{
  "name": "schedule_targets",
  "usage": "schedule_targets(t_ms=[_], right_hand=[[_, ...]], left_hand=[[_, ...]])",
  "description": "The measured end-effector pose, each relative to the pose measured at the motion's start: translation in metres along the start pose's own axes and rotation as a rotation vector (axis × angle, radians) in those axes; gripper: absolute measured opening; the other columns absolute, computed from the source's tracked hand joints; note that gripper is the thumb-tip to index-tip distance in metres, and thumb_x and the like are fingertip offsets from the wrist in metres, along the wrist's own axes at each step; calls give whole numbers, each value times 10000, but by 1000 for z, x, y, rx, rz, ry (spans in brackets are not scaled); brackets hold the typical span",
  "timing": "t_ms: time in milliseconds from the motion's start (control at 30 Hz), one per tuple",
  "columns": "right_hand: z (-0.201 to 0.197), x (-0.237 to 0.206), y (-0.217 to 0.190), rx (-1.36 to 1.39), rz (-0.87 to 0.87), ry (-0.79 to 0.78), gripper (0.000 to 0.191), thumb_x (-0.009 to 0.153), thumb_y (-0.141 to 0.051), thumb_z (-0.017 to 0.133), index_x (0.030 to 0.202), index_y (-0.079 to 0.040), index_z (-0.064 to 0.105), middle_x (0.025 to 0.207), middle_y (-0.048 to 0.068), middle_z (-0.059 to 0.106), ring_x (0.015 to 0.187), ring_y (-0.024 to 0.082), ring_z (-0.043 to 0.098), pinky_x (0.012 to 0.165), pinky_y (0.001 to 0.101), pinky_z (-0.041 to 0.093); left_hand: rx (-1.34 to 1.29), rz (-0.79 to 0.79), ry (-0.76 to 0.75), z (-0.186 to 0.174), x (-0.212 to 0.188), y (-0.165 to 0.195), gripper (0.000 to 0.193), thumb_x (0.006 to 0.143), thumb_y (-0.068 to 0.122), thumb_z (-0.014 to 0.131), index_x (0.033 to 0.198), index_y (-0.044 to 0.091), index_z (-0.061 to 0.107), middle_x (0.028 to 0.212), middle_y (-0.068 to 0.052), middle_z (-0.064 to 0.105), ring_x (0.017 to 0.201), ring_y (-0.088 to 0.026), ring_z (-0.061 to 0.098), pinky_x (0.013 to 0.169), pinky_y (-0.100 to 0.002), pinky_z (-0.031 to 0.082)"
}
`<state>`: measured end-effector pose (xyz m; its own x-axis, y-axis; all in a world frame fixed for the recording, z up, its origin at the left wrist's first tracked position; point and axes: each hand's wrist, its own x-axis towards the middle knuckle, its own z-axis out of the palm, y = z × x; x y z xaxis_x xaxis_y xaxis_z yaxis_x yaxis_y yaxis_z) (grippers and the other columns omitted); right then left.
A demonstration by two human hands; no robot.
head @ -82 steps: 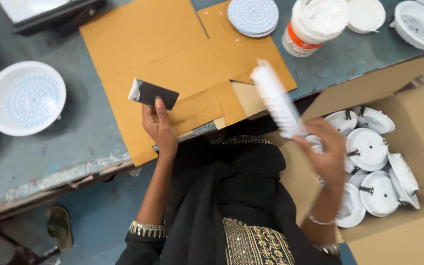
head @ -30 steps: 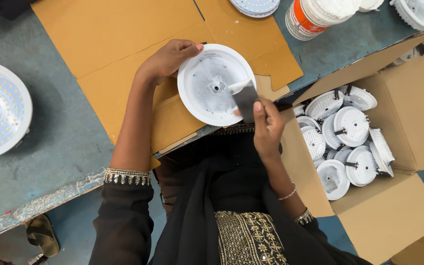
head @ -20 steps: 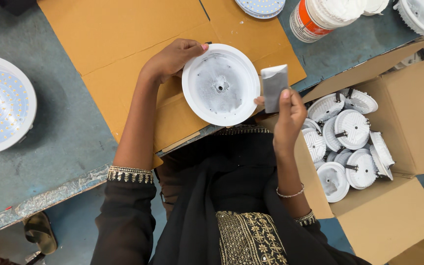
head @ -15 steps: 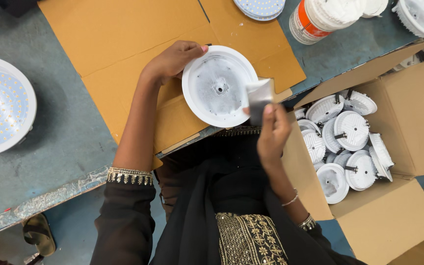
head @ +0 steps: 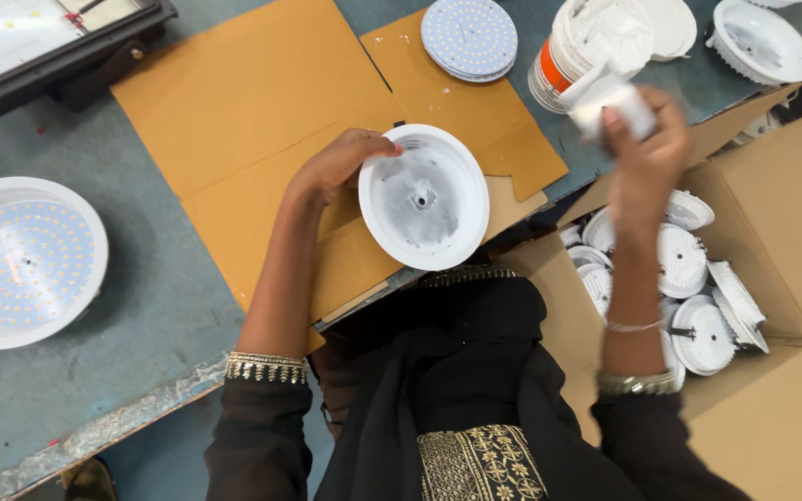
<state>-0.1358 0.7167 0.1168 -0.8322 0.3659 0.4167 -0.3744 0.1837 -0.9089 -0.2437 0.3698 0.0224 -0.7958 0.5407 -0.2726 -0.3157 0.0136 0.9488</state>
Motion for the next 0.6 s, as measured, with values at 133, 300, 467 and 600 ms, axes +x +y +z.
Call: schedule_targets(t_ms=[133,300,467,600], right_hand=[[-33,71,-3,-45,-106,-180,167,995,26,807,1127,21,703,1089,71,730,976,140,703,939,272,598],[-59,159,20,-548,-152,-290,185,1009,-76,808,1137,4,699,1034,73,716,898,153,674,828,287,534],[-60,214,40,-1046,-247,-698,177,1018,-128,733,1161,-23,737,1089,121,752,966,265,704,864,389,532],[-39,238,47,-1203,-133,-940,302,919,-75,699,1217,-71,747,1115,148,750,1010,303,693,877,424,530]], left_hand=[[-170,61,44,-5,3,-11,318,796,260,751,968,-4,707,871,-56,705,782,-152,688,712,-308,575],[-346,133,4,-7,12,-21,341,797,209,742,1019,-45,690,975,-111,691,856,-185,700,764,-338,594],[-620,94,71,-19,8,-12,377,783,227,647,1031,-55,679,877,-160,691,734,-243,681,693,-375,587],[-671,172,162,-25,2,-4,301,832,219,659,1001,-30,640,871,-132,656,736,-232,645,697,-379,568]])
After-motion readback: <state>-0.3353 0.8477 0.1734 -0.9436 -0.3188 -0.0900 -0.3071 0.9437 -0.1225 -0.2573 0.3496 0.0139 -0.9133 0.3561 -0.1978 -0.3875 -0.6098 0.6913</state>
